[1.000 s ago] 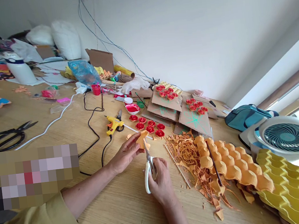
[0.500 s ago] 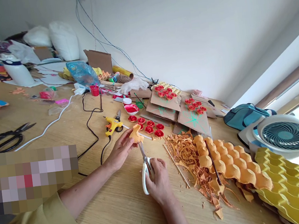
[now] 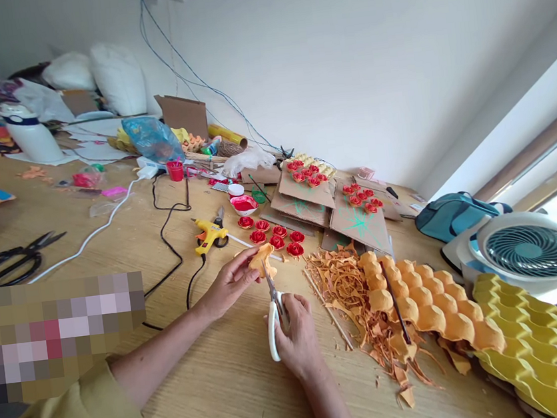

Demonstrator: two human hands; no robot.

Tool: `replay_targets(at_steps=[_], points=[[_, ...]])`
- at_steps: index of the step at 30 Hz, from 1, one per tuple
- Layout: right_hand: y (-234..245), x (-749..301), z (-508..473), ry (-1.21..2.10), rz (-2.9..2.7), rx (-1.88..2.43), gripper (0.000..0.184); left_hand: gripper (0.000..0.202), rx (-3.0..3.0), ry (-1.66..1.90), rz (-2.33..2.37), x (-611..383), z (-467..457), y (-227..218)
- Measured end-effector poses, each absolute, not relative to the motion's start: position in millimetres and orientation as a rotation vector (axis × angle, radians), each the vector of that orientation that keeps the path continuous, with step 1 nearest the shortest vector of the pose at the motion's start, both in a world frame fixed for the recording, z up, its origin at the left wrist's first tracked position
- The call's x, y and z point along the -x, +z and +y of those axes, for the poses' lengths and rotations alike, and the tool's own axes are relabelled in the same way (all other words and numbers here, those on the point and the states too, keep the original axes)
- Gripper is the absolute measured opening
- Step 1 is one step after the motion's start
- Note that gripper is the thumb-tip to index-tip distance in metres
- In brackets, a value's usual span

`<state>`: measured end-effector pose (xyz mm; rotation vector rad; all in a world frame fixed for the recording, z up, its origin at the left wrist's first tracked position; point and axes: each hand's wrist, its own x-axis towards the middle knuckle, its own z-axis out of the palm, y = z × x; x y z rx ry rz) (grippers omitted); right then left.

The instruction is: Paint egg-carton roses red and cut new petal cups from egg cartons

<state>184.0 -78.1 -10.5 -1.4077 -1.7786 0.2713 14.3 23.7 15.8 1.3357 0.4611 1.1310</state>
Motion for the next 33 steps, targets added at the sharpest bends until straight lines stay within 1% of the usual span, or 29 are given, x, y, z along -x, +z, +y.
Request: replay_targets(at_steps=[4,10,16,22,28,33], points=[[-9.9,-183.7,-78.4,0.284,-1.771,1.402,0.019,0.058,-1.340,1.090,0.476,-12.8,26.1,14.8],[-13.0,-186.5,-78.9,0.110,-1.782,1.450,0.019,0.052,-1.464,1.213,0.462,-13.3,28.3,15.3],[-14.9,-188.9,-78.5,0.053,-1.802,1.458,0.020,0.058,-1.400,1.092,0.488,-13.9,32.3,6.9],[-13.1,-189.6,-78.1,0.050,-1.817,1.469,0.019,0.052,-1.535,1.195,0.470,-17.5,32.5,0.3],[-12.3,-190.8,-79.0,0.040,-1.822,1.475,0.014,0.048,-1.685,1.178,0.449,-15.0,27.4,10.1],[-11.7,-190.6,-79.7,0.043,-1.823,1.468,0.017,0.048,-1.734,1.153,0.422,-13.4,24.5,15.5]])
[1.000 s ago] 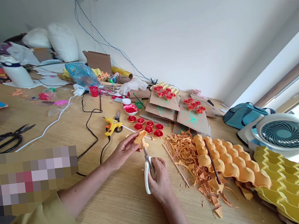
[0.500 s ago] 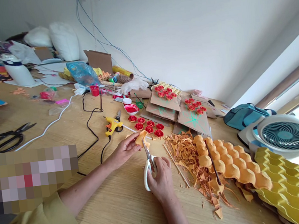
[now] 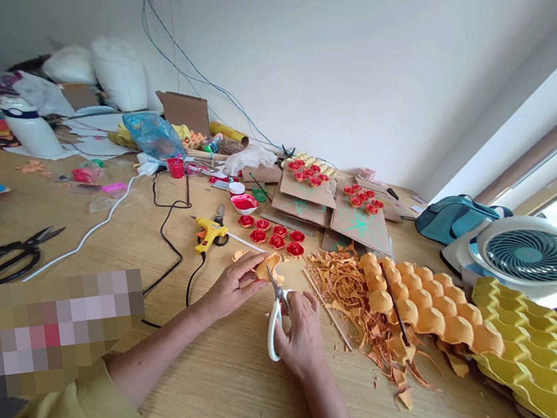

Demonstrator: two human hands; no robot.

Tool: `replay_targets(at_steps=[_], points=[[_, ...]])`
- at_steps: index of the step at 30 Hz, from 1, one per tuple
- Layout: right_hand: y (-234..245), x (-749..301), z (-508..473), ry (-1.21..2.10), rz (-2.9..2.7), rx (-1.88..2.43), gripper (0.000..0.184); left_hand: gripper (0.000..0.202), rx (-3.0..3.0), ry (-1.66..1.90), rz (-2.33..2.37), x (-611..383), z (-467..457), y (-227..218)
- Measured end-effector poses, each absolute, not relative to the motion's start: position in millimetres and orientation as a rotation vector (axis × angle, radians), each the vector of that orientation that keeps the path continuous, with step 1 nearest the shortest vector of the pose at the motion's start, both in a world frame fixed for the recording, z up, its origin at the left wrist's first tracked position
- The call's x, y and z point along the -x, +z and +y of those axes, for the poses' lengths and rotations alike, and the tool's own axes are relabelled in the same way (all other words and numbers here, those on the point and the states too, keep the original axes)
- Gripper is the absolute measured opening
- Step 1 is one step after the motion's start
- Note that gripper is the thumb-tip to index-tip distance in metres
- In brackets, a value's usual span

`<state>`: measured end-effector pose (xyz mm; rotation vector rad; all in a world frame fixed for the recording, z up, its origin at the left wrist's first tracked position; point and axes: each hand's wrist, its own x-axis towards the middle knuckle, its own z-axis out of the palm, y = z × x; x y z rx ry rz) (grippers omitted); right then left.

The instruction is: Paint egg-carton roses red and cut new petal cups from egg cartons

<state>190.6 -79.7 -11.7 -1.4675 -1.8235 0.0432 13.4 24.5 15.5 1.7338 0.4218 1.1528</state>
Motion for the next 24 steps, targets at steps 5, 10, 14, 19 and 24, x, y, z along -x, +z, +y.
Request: replay_targets(at_steps=[5,10,14,19,24], points=[[-10.0,-189.1,-79.4,-0.011,-1.819,1.432,0.021,0.051,-1.628,1.126,0.392,-14.3,28.2,8.5],[-8.7,-186.4,-79.9,0.002,-1.815,1.413,0.025,0.052,-1.545,1.110,0.383,-15.2,26.9,8.8],[-8.7,-183.6,-81.0,0.032,-1.786,1.432,0.026,0.053,-1.508,1.146,0.452,-16.3,24.3,13.9],[-11.6,-181.8,-82.6,0.067,-1.762,1.432,0.028,0.048,-1.630,1.245,0.491,-14.5,24.9,17.3],[-17.0,-182.2,-84.0,0.073,-1.746,1.442,0.030,0.054,-1.532,1.161,0.468,-14.4,24.1,16.9]])
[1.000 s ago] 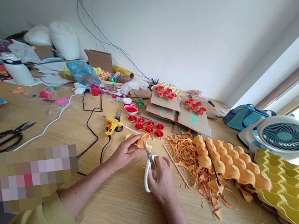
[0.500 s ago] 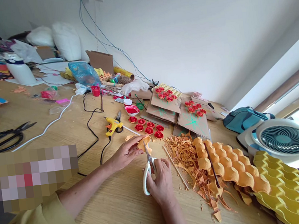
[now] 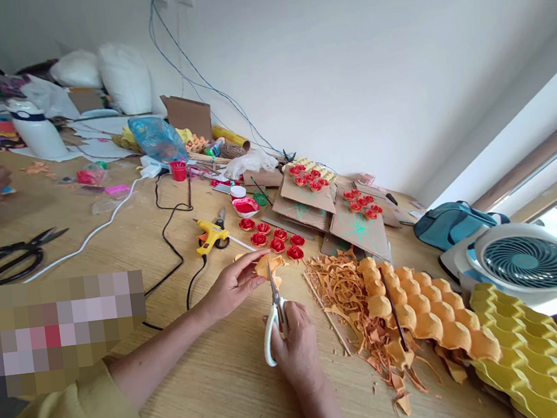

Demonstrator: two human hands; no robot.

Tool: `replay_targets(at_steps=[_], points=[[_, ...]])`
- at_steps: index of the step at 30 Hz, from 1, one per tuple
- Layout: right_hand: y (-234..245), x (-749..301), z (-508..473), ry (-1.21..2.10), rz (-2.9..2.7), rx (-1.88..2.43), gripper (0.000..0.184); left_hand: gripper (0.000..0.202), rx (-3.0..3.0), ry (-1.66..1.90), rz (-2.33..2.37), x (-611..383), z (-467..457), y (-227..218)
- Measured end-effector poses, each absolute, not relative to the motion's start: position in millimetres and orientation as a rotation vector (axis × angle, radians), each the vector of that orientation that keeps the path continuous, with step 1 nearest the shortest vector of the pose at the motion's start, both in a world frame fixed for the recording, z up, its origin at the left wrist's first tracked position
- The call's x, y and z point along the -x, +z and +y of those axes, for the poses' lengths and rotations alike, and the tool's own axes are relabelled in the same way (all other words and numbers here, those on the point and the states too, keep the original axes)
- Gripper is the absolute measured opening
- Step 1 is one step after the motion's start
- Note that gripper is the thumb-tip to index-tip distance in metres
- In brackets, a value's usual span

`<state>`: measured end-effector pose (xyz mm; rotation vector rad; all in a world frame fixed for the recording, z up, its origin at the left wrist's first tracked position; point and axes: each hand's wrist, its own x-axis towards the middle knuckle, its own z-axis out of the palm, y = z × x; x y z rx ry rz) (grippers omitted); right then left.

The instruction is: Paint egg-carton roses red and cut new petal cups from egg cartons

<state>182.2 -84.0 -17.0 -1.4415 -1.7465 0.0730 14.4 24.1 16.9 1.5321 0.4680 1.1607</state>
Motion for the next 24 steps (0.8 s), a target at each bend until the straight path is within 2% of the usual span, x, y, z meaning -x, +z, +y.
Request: replay_targets(at_steps=[7,14,24], points=[[-19.1,-180.7,-80.5,0.016,-1.777,1.436,0.024,0.058,-1.208,1.022,0.437,-21.2,19.2,13.7],[-18.5,-185.7,-78.7,-0.042,-1.794,1.489,0.013,0.054,-1.245,0.959,0.305,-23.8,19.8,8.9],[-15.6,-186.0,-80.0,-0.065,-1.828,1.398,0.016,0.053,-1.256,0.899,0.299,-20.1,19.0,15.1]])
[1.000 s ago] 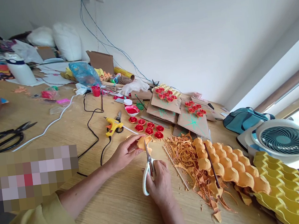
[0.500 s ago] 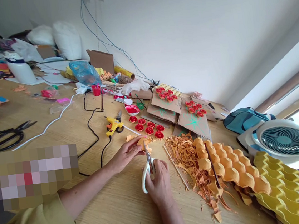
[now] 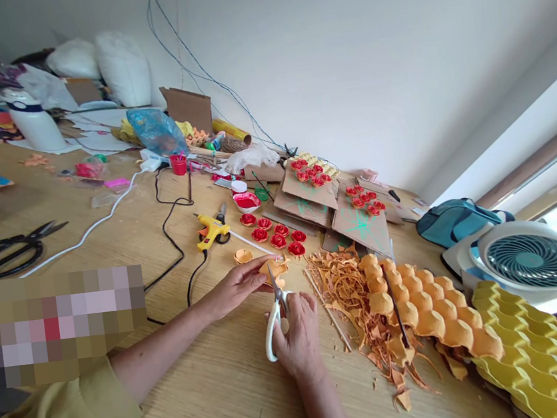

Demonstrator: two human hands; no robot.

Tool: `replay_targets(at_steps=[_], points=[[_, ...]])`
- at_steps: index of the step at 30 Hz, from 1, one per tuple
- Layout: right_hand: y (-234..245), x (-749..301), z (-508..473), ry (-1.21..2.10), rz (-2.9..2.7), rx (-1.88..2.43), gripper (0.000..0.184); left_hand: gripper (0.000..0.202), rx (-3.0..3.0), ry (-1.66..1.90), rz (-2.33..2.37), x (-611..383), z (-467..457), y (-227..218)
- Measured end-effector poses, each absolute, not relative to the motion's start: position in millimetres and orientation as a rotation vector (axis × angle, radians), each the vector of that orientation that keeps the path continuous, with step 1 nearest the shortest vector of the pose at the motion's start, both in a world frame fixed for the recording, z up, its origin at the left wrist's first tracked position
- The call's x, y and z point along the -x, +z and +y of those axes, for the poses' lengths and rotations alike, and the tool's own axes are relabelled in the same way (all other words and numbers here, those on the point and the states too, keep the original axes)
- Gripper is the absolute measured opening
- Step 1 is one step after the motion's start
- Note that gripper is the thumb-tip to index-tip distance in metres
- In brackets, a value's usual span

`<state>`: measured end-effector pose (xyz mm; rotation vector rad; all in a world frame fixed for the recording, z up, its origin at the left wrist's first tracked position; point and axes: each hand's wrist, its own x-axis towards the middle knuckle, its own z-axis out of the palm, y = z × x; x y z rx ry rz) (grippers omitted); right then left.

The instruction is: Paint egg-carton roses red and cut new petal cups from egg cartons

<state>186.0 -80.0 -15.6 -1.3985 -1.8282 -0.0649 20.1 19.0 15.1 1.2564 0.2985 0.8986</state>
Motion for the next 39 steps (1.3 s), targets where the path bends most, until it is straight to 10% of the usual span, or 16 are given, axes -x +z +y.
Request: replay_targets(at_steps=[18,39], points=[[-19.5,-180.1,-83.6,0.104,-1.750,1.416,0.029,0.052,-1.706,1.249,0.420,-9.0,27.3,21.1],[-15.3,-188.6,-79.9,-0.007,-1.835,1.438,0.015,0.056,-1.291,0.873,0.313,-18.9,20.4,9.6]])
